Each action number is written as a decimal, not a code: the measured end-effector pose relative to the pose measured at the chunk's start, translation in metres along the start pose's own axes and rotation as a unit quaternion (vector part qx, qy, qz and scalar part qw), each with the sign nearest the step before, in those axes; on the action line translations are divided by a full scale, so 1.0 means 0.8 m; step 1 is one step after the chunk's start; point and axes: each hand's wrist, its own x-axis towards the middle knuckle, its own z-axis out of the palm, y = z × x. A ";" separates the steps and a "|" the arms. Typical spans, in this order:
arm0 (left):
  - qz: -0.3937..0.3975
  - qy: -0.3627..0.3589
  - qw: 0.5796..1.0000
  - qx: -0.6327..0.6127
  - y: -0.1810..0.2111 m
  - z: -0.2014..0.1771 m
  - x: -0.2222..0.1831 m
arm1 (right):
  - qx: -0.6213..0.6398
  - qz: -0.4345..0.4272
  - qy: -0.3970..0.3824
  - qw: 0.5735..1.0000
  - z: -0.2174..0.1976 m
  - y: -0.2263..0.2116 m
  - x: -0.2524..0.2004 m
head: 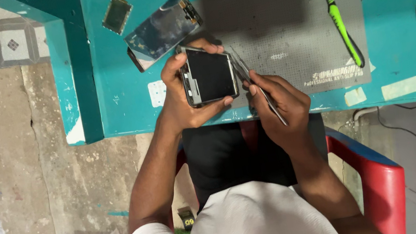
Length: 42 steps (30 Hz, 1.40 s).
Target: The person uses tweezers to carefully pry and separate the screen assembly from the smartphone frame. They apply a liquid from a bottle to the seam to aid in separation and continue working around the edges to detach the display.
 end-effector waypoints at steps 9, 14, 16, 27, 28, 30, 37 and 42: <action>0.014 -0.002 1.000 0.014 0.015 -0.004 0.004 | -0.006 0.029 0.032 0.999 0.001 -0.022 0.008; 0.009 -0.004 1.000 -0.005 0.018 -0.003 0.000 | 0.002 0.100 0.031 0.994 0.000 -0.019 0.006; -0.004 -0.003 1.000 -0.017 0.020 -0.005 -0.001 | -0.010 0.135 0.032 0.990 0.001 -0.020 0.004; 0.002 -0.006 1.000 0.021 0.024 -0.009 -0.001 | -0.025 0.082 0.033 0.996 0.003 -0.019 -0.002; -0.001 -0.009 1.000 0.017 0.025 -0.010 -0.001 | -0.022 0.087 0.037 0.995 0.003 -0.019 -0.003; -0.003 -0.011 1.000 0.010 0.026 -0.011 -0.002 | -0.015 0.097 0.045 0.994 0.004 -0.020 -0.005; 0.000 -0.002 1.000 -0.011 0.023 -0.008 -0.003 | -0.001 0.088 0.037 0.995 0.005 -0.024 -0.006; -0.046 0.036 0.997 -0.060 0.026 -0.006 -0.007 | -0.023 0.068 0.042 0.997 0.004 -0.025 -0.006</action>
